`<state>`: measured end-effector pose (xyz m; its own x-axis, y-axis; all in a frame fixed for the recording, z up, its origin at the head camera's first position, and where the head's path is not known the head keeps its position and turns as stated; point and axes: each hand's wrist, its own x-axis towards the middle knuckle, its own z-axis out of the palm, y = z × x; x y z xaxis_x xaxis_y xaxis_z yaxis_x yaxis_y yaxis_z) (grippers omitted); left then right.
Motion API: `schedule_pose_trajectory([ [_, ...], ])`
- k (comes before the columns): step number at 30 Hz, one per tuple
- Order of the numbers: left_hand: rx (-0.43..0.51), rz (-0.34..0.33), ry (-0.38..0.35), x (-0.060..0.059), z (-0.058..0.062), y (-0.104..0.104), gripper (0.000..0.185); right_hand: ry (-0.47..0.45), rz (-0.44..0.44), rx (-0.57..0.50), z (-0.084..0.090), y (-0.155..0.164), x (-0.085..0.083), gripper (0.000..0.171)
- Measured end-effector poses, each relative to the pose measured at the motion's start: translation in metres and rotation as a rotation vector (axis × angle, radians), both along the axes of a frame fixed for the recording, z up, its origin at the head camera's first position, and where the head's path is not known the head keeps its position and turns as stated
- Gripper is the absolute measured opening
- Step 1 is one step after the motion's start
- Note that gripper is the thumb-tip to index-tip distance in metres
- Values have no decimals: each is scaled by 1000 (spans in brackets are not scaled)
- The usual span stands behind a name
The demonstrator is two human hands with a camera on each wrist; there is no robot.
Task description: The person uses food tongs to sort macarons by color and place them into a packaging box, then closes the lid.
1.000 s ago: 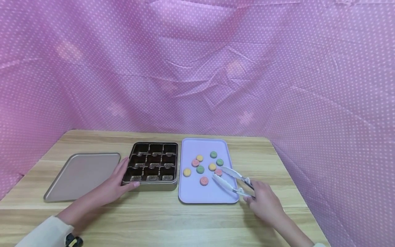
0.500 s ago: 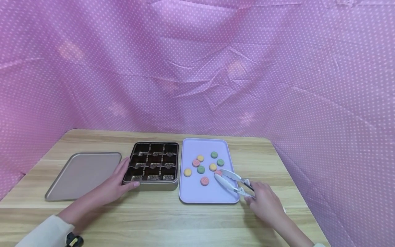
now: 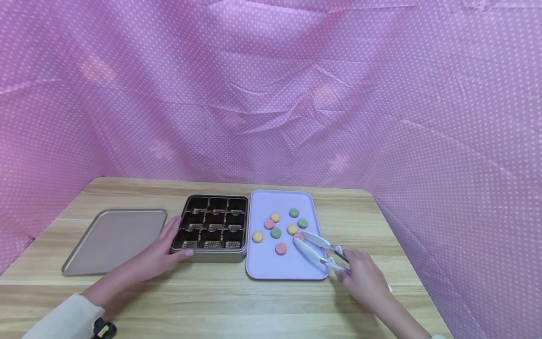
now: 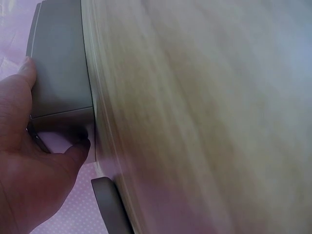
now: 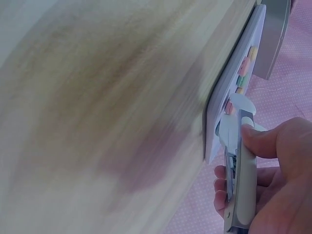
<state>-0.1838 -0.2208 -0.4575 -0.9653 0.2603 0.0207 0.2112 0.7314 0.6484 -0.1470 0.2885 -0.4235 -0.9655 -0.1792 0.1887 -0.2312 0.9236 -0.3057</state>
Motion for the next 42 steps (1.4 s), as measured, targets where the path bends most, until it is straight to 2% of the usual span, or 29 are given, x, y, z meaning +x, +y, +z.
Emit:
schedule_pose_trajectory([
  [6, 6, -2, -9, 1, -1, 1, 112, 28, -1, -27, 5, -5, 0, 52],
  [17, 4, 4, -19, 3, 1, -1, 113, 106, 72, -57, 17, -31, -5, 51],
  [25, 15, 2, -21, 3, 0, -1, 114, 104, 97, -68, 24, -53, -12, 54],
  [35, 23, -4, -41, 3, -2, 4, 114, 46, 126, -96, 31, -85, -15, 54],
  [42, 12, 2, -34, 6, 3, 2, 114, 38, 195, -112, 35, -113, -18, 51],
])
